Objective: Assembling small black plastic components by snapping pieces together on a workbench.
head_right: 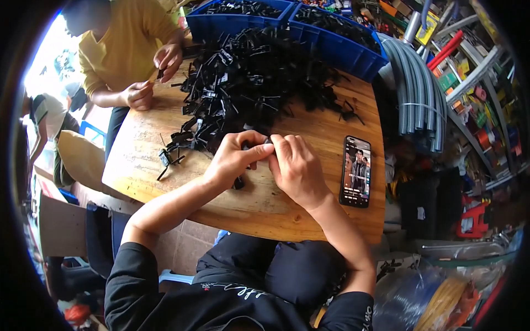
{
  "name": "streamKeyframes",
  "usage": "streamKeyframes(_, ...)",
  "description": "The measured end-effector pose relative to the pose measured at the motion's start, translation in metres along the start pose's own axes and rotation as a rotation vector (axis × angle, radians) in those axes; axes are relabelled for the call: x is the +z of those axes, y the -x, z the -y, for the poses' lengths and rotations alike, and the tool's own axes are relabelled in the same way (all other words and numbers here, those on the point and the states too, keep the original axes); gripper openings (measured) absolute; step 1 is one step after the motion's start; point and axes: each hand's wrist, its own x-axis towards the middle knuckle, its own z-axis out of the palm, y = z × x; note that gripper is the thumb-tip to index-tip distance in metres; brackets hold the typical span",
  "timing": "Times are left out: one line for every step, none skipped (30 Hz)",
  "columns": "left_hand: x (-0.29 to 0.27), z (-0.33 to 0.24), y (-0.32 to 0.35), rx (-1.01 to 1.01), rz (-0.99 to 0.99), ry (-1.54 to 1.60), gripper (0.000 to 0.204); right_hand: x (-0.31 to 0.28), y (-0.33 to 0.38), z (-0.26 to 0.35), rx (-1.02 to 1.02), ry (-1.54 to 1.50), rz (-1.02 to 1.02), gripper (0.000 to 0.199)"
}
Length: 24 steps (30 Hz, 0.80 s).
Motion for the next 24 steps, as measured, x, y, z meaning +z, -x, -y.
streamKeyframes(-0.001, 0.013, -0.002, 0.094, -0.027, -0.009, 0.03, 0.003, -0.001, 0.001, -0.008, -0.019, -0.006, 0.032)
streamKeyframes(-0.001, 0.012, -0.001, 0.095, -0.03, -0.006, 0.03, 0.006, -0.002, 0.002, -0.011, -0.019, -0.003, 0.032)
streamKeyframes(-0.002, 0.01, 0.0, 0.129, -0.07, -0.058, 0.031, 0.011, -0.002, 0.003, -0.007, 0.009, -0.018, 0.032)
streamKeyframes(-0.002, 0.009, 0.001, 0.164, -0.109, -0.109, 0.032, 0.014, -0.001, 0.002, -0.002, 0.037, -0.033, 0.032)
streamKeyframes(-0.003, 0.008, 0.001, 0.167, -0.132, -0.077, 0.03, 0.017, -0.002, 0.002, -0.003, 0.042, -0.035, 0.031)
streamKeyframes(-0.004, 0.006, 0.0, 0.168, -0.128, -0.078, 0.03, 0.017, -0.005, 0.003, 0.0, 0.044, -0.037, 0.031)
streamKeyframes(-0.006, 0.001, 0.0, 0.144, -0.129, -0.051, 0.03, 0.015, -0.009, 0.004, 0.015, 0.011, -0.035, 0.031)
streamKeyframes(-0.008, -0.001, -0.001, 0.117, -0.139, -0.025, 0.029, 0.014, -0.012, 0.003, 0.027, -0.029, -0.031, 0.032)
streamKeyframes(-0.011, 0.006, -0.006, 0.175, -0.168, -0.039, 0.027, 0.015, -0.014, -0.003, 0.086, -0.106, 0.027, 0.034)
streamKeyframes(-0.015, 0.006, -0.009, 0.169, -0.215, 0.026, 0.021, 0.02, -0.014, -0.004, 0.088, -0.109, 0.025, 0.034)
streamKeyframes(-0.02, 0.005, -0.018, 0.243, -0.219, 0.142, 0.013, 0.025, -0.011, -0.005, 0.074, -0.124, 0.041, 0.036)
streamKeyframes(-0.026, 0.001, -0.024, 0.316, -0.217, 0.255, 0.006, 0.029, -0.008, -0.005, 0.064, -0.138, 0.051, 0.037)
streamKeyframes(-0.03, -0.004, -0.024, 0.304, -0.185, 0.413, 0.005, 0.034, -0.005, -0.004, 0.09, -0.151, 0.108, 0.037)
streamKeyframes(-0.036, -0.008, -0.02, 0.279, -0.162, 0.565, 0.007, 0.042, -0.001, -0.001, 0.117, -0.178, 0.166, 0.038)
streamKeyframes(-0.038, -0.009, -0.02, 0.256, -0.099, 0.661, 0.013, 0.045, 0.0, -0.006, 0.08, -0.148, 0.133, 0.032)
streamKeyframes(-0.041, -0.004, -0.021, 0.237, -0.033, 0.658, 0.015, 0.042, 0.003, -0.011, 0.098, -0.132, 0.13, 0.032)
streamKeyframes(-0.042, -0.003, -0.019, 0.212, -0.027, 0.655, 0.017, 0.039, 0.003, -0.013, 0.155, -0.18, 0.162, 0.029)
streamKeyframes(-0.04, -0.002, -0.019, 0.187, -0.023, 0.652, 0.02, 0.036, 0.004, -0.016, 0.212, -0.229, 0.194, 0.027)
streamKeyframes(-0.037, -0.003, -0.02, 0.185, -0.013, 0.655, 0.02, 0.035, 0.007, -0.02, 0.226, -0.144, 0.141, 0.026)
streamKeyframes(-0.036, -0.005, -0.018, 0.16, 0.023, 0.616, 0.019, 0.032, 0.008, -0.022, 0.228, -0.143, 0.141, 0.026)
streamKeyframes(-0.034, -0.006, -0.017, 0.136, 0.058, 0.577, 0.018, 0.029, 0.01, -0.024, 0.241, -0.148, 0.159, 0.026)
streamKeyframes(-0.031, -0.005, -0.016, 0.136, 0.058, 0.58, 0.018, 0.026, 0.012, -0.025, 0.254, -0.153, 0.176, 0.027)
streamKeyframes(-0.026, -0.006, -0.015, 0.108, 0.035, 0.585, 0.016, 0.023, 0.012, -0.026, 0.258, -0.156, 0.162, 0.027)
streamKeyframes(-0.022, -0.006, -0.014, 0.081, 0.013, 0.59, 0.015, 0.018, 0.012, -0.027, 0.257, -0.155, 0.158, 0.027)
